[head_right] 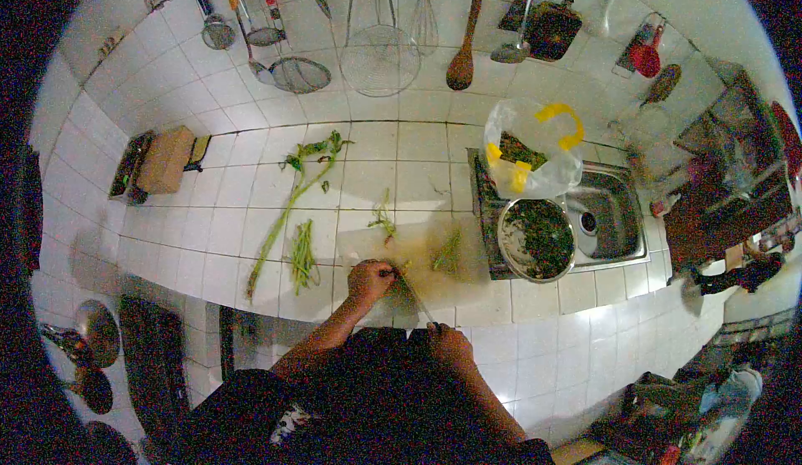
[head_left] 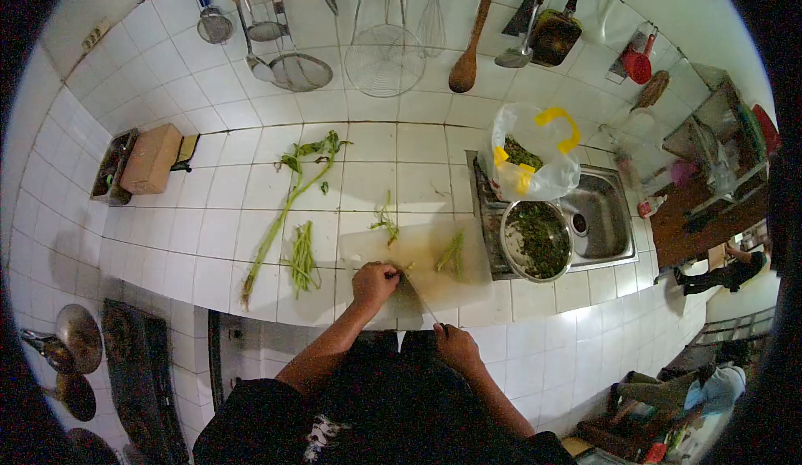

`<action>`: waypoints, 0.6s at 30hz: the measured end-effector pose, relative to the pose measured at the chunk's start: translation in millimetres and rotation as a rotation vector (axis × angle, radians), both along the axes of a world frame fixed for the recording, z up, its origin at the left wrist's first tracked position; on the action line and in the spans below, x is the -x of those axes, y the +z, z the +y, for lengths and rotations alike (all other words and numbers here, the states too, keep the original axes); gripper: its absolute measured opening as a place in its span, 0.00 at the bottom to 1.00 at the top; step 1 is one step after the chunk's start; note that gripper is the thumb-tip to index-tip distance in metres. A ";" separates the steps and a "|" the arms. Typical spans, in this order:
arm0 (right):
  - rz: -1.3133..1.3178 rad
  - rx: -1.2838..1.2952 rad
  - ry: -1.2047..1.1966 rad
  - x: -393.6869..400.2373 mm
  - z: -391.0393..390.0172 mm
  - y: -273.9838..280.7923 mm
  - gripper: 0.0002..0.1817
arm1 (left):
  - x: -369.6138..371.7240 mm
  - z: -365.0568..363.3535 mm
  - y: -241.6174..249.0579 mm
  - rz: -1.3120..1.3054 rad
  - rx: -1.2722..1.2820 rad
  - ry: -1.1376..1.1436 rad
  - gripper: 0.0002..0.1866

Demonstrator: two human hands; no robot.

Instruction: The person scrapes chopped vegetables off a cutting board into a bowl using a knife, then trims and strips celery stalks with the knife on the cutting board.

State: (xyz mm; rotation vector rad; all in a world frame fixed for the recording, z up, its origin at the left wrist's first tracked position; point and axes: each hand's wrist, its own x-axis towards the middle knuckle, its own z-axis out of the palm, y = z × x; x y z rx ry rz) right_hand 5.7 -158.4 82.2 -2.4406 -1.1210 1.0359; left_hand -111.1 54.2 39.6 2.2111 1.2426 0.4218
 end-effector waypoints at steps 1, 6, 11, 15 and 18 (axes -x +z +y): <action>0.015 -0.023 0.000 0.5 0.1 3.6 0.31 | 0.4 -1.9 -1.6 -0.028 -0.034 -0.003 0.08; 0.040 -0.072 0.015 4.8 6.0 15.8 0.31 | 5.1 -3.1 -8.9 -0.078 -0.083 -0.048 0.08; 0.039 -0.061 -0.016 11.2 1.9 11.9 0.31 | 6.7 -2.0 -18.1 -0.136 -0.051 -0.036 0.08; 0.062 -0.080 0.009 16.4 14.8 12.6 0.31 | 5.1 -1.8 -3.8 -0.066 -0.051 -0.015 0.07; 0.096 -0.081 -0.045 17.4 30.3 19.2 0.30 | 5.8 -2.1 -4.7 -0.047 -0.072 -0.025 0.07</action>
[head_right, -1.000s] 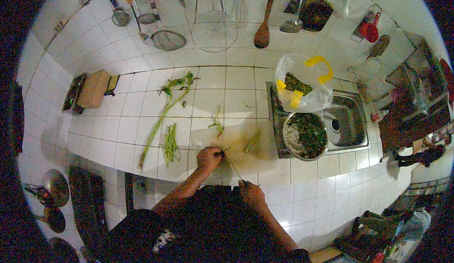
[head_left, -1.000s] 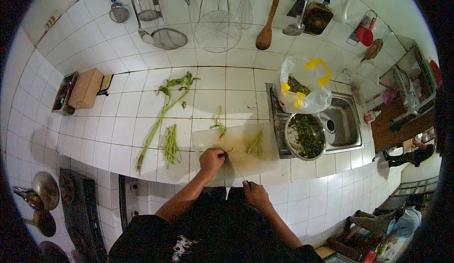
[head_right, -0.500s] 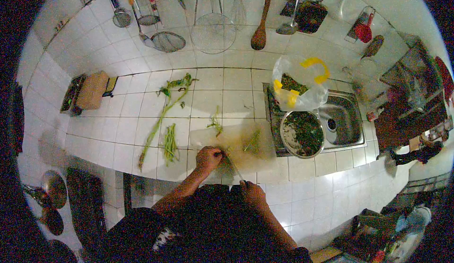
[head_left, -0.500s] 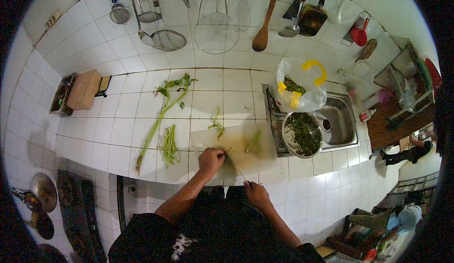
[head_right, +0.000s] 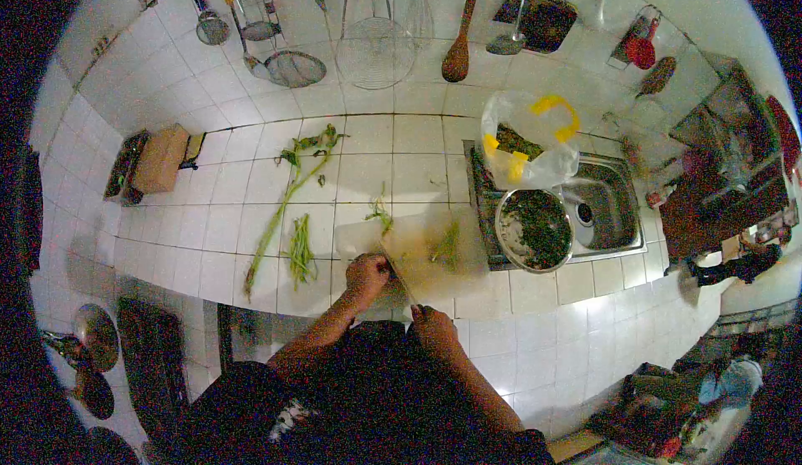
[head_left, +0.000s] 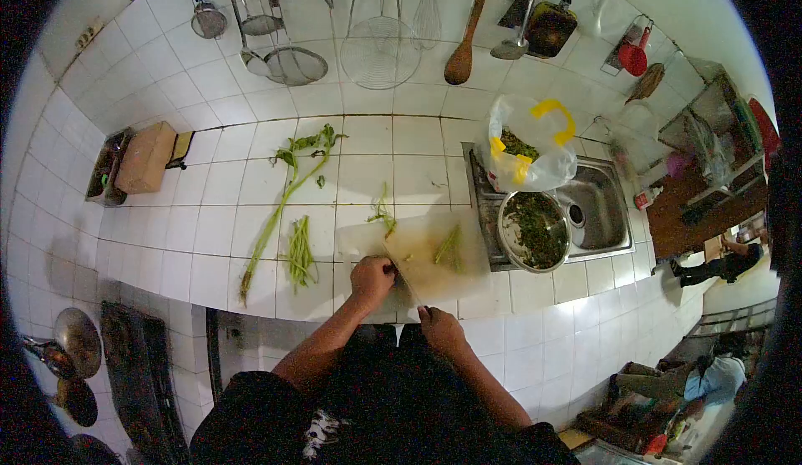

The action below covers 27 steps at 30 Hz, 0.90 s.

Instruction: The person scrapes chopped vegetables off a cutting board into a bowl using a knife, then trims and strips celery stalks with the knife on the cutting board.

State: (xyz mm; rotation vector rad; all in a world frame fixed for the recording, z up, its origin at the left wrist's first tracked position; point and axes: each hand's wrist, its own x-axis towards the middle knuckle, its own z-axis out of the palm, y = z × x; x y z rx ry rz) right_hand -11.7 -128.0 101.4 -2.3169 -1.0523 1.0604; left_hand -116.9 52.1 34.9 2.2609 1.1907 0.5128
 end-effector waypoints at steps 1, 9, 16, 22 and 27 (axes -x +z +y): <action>-0.012 0.013 0.030 -3.1 4.1 -4.6 0.30 | -1.1 1.7 -0.4 0.017 -0.015 -0.010 0.07; -0.098 0.096 0.037 -3.0 -16.0 0.7 0.30 | 1.1 2.4 -4.6 0.027 0.048 0.024 0.09; -0.084 0.141 0.019 -3.2 -13.4 -0.5 0.32 | 4.9 1.3 -7.1 -0.033 0.019 -0.023 0.09; -0.043 0.122 0.036 -6.4 -2.7 1.8 0.32 | 0.7 -1.4 -5.8 0.020 -0.018 -0.022 0.10; -0.066 0.121 -0.001 -6.7 5.9 -2.6 0.31 | -1.4 0.6 -10.9 0.086 -0.089 -0.077 0.09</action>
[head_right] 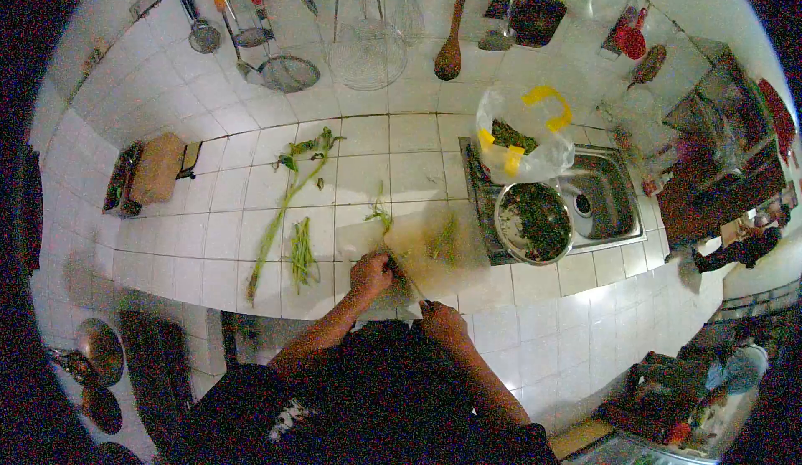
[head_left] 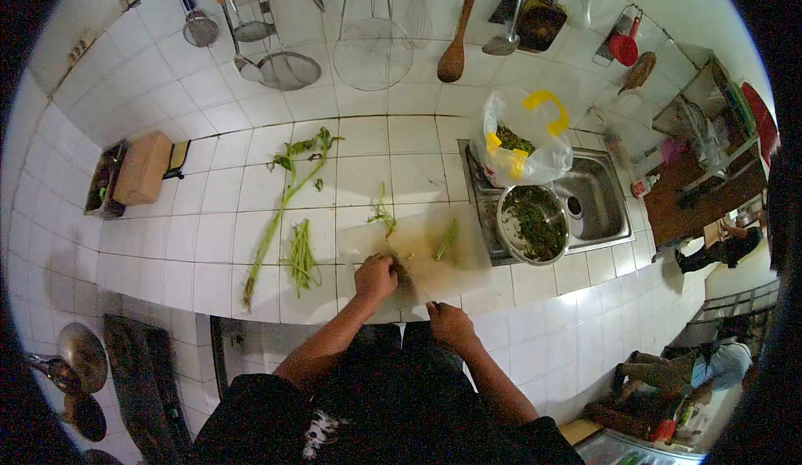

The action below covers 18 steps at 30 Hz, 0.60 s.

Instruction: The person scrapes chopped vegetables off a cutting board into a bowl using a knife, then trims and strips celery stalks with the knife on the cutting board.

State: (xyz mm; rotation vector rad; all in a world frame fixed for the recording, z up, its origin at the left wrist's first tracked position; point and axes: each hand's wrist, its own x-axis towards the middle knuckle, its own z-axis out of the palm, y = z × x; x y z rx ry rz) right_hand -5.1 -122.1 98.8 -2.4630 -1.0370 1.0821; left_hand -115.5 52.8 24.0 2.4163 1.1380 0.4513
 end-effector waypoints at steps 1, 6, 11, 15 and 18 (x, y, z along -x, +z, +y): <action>-0.015 0.026 0.021 -3.3 -5.4 -7.8 0.31 | -1.5 1.8 1.8 0.059 0.049 -0.002 0.08; -0.069 -0.006 -0.002 -6.4 -26.5 -14.6 0.31 | -0.6 -1.1 14.8 0.031 0.115 0.021 0.07; -0.022 -0.109 -0.016 2.0 -32.4 -11.2 0.31 | 11.8 -2.8 15.5 -0.043 0.119 0.024 0.08; 0.011 -0.072 -0.002 4.1 -36.9 -10.3 0.31 | 14.6 -1.0 10.1 -0.055 0.108 0.000 0.10; 0.019 -0.107 0.022 9.3 -39.6 -5.7 0.31 | 19.5 0.7 11.3 -0.078 0.130 0.003 0.10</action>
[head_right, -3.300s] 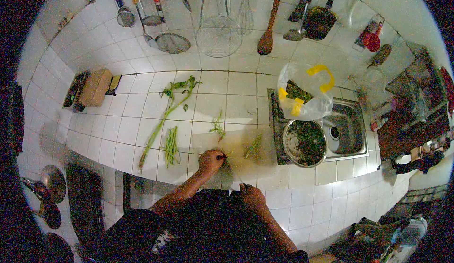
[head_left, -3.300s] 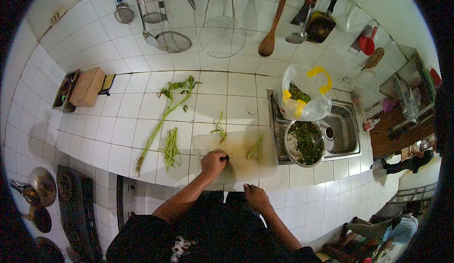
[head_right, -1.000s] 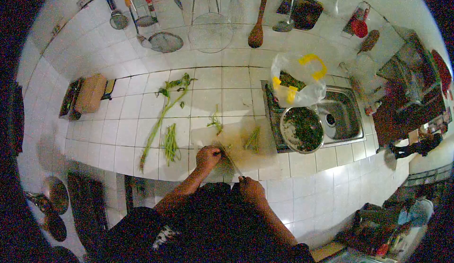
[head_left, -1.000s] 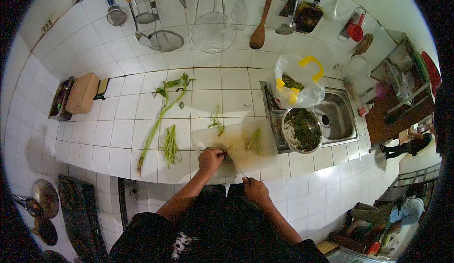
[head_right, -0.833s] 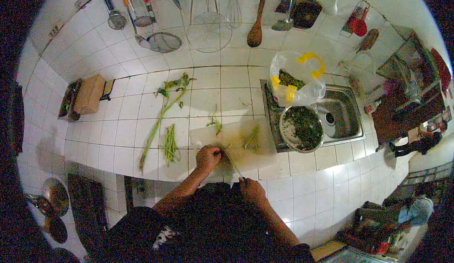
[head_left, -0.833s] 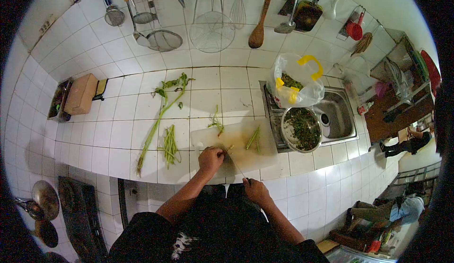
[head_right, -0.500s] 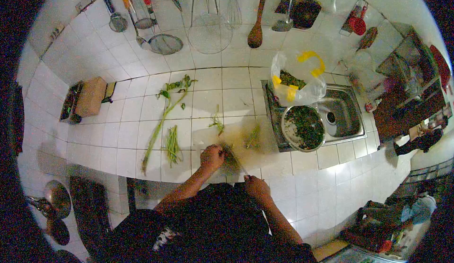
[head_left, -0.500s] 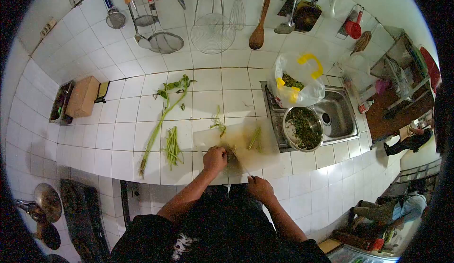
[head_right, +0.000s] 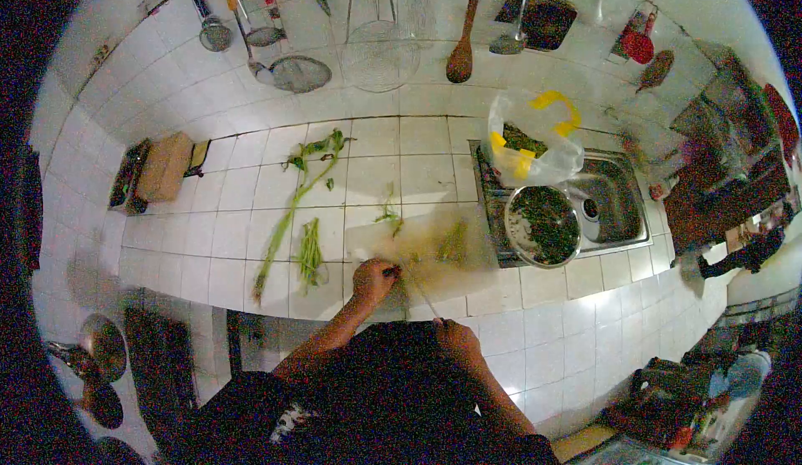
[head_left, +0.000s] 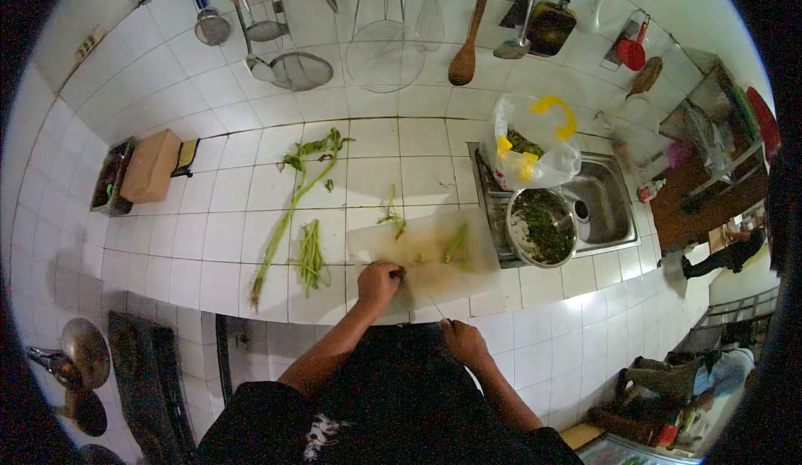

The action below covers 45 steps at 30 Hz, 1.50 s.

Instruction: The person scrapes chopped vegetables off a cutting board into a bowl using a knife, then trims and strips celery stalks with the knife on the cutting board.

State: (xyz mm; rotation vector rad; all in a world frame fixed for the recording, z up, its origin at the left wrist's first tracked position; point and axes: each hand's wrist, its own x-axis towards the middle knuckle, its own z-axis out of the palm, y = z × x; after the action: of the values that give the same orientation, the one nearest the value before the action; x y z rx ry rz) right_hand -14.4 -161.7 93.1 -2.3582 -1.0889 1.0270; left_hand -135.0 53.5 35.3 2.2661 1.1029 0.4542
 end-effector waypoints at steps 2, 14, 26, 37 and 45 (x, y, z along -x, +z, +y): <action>0.002 -0.054 0.019 0.9 1.0 -1.2 0.31 | -1.4 2.3 1.9 -0.010 0.020 0.001 0.09; -0.040 0.098 0.086 -6.2 27.0 -4.8 0.31 | -8.7 -0.1 -1.2 0.101 -0.064 -0.004 0.10; -0.037 -0.132 -0.130 -20.6 1.3 -1.3 0.28 | -47.1 20.0 9.0 -0.112 0.104 -0.144 0.07; -0.018 -0.177 -0.434 -31.1 -32.1 12.8 0.26 | -153.7 -6.9 23.5 0.258 -0.087 -0.209 0.28; 0.020 -0.220 -0.459 -31.3 -44.9 13.5 0.27 | -191.8 -18.3 -30.2 0.483 -0.018 -0.257 0.21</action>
State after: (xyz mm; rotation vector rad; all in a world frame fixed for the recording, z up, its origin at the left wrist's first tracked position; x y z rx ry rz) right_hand 16.9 -206.6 106.6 -2.2582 -0.5725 0.7216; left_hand 56.8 35.2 5.1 2.5609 1.0014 -0.1996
